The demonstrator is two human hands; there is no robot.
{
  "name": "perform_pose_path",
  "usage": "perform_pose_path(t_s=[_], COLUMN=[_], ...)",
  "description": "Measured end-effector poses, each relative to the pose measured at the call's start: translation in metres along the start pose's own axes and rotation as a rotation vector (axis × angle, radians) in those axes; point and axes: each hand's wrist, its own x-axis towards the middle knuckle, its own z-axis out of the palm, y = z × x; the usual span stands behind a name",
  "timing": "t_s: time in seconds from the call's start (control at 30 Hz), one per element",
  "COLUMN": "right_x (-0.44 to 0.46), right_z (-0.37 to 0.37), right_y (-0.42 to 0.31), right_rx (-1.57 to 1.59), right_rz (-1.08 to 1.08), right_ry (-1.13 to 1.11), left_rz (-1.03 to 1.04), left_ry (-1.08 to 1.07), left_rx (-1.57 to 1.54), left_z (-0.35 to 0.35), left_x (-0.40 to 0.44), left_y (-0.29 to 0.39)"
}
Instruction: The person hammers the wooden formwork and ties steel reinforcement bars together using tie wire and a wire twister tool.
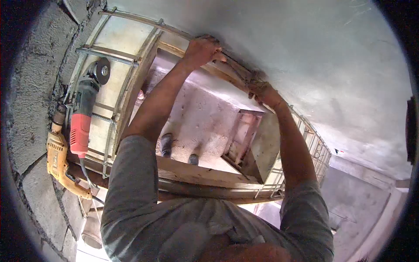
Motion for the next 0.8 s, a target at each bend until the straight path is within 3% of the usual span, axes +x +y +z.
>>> perform_pose_path(t_s=[0.03, 0.1, 0.17, 0.3, 0.4, 0.5, 0.57, 0.63, 0.67, 0.7, 0.73, 0.77, 0.8], right_x=[0.011, 0.017, 0.006, 0.004, 0.005, 0.009, 0.021, 0.041, 0.051, 0.037, 0.055, 0.040, 0.024], right_z=[0.010, 0.023, 0.020, -0.010, -0.019, -0.015, 0.016, 0.052, 0.078, 0.092, 0.114, 0.127, 0.139], right_y=[0.022, 0.032, -0.008, -0.054, -0.076, -0.067, -0.033, 0.019, 0.035, 0.021, 0.033, 0.002, -0.032], right_rx=[-0.038, -0.066, -0.878, -1.055, -1.190, -1.018, -0.646, -0.848, -0.931, -0.807, -0.594, 0.042, 0.705], right_rz=[-0.244, -0.489, -0.325, -0.340, -0.221, -0.160, -0.772, -0.486, -0.689, -0.618, -0.627, -0.354, -0.054], right_ry=[0.065, 0.131, 0.587, 0.550, 0.365, 0.407, 0.763, 0.473, 0.632, 0.571, 0.548, 0.324, 0.313], left_rz=[-0.033, -0.066, -0.082, -0.040, -0.072, -0.121, -0.124, -0.124, -0.113, -0.111, -0.181, -0.252, -0.251], left_ry=[0.013, 0.019, -0.102, -0.163, -0.128, -0.144, -0.113, -0.065, -0.014, -0.019, -0.122, -0.225, -0.230], left_rx=[-0.041, -0.076, -0.151, -0.125, -0.129, -0.213, -0.163, -0.159, -0.157, -0.160, -0.161, -0.160, -0.158], left_z=[0.004, 0.003, -0.003, -0.007, -0.009, -0.004, -0.008, -0.003, 0.000, -0.004, -0.013, -0.019, -0.019], left_x=[0.000, -0.003, 0.003, 0.003, 0.003, 0.005, 0.005, 0.005, 0.006, 0.008, 0.012, 0.014, 0.016], left_y=[-0.001, -0.002, -0.003, -0.008, -0.006, -0.010, -0.008, -0.008, -0.007, -0.004, 0.001, 0.004, 0.005])
